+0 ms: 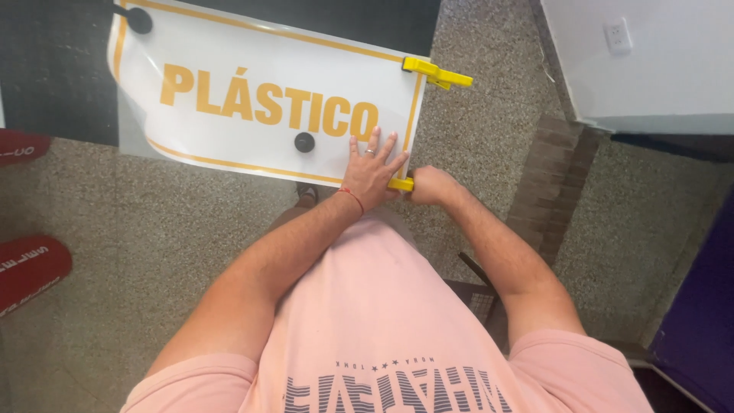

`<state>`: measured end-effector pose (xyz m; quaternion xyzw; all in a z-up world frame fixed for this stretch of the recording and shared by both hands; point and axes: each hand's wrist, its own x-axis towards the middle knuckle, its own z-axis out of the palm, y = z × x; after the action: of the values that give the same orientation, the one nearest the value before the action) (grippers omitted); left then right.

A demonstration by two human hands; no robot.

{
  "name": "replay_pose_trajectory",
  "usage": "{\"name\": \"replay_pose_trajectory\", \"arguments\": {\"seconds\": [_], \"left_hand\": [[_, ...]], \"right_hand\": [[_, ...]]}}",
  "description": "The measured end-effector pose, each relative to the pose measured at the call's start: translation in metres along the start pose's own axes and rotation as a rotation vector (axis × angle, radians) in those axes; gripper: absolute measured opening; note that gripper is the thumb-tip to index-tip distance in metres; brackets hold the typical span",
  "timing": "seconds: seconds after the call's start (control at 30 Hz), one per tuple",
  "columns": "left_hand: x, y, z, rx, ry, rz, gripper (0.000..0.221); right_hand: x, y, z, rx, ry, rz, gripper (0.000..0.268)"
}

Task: The person unrolls a printed sticker, aligns it on a metal plate, secures it with magnets, and cuts it to size using scissors.

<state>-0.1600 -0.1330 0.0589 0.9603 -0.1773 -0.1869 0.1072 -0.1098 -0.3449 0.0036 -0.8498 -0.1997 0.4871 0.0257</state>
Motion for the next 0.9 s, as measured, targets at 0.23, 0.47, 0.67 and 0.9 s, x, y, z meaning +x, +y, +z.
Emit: {"name": "replay_pose_trajectory", "arguments": {"seconds": [0.23,0.47,0.67,0.9], "left_hand": [[-0.069,-0.136,0.027,0.088,0.823,0.223,0.028],[-0.196,-0.304,0.024,0.307,0.876,-0.058,0.022],[-0.260,-0.382,0.041,0.203,0.799,-0.229,0.031],[-0.288,-0.441,0.063,-0.049,0.704,-0.147,0.024]], "right_hand": [[-0.120,-0.081,-0.109,-0.137,0.150,-0.052,0.064],[-0.067,-0.152,-0.066,-0.014,0.390,-0.225,0.059],[0.016,-0.245,-0.038,0.131,0.730,-0.378,0.091],[0.047,-0.270,-0.022,0.028,0.959,-0.225,0.077]]}}
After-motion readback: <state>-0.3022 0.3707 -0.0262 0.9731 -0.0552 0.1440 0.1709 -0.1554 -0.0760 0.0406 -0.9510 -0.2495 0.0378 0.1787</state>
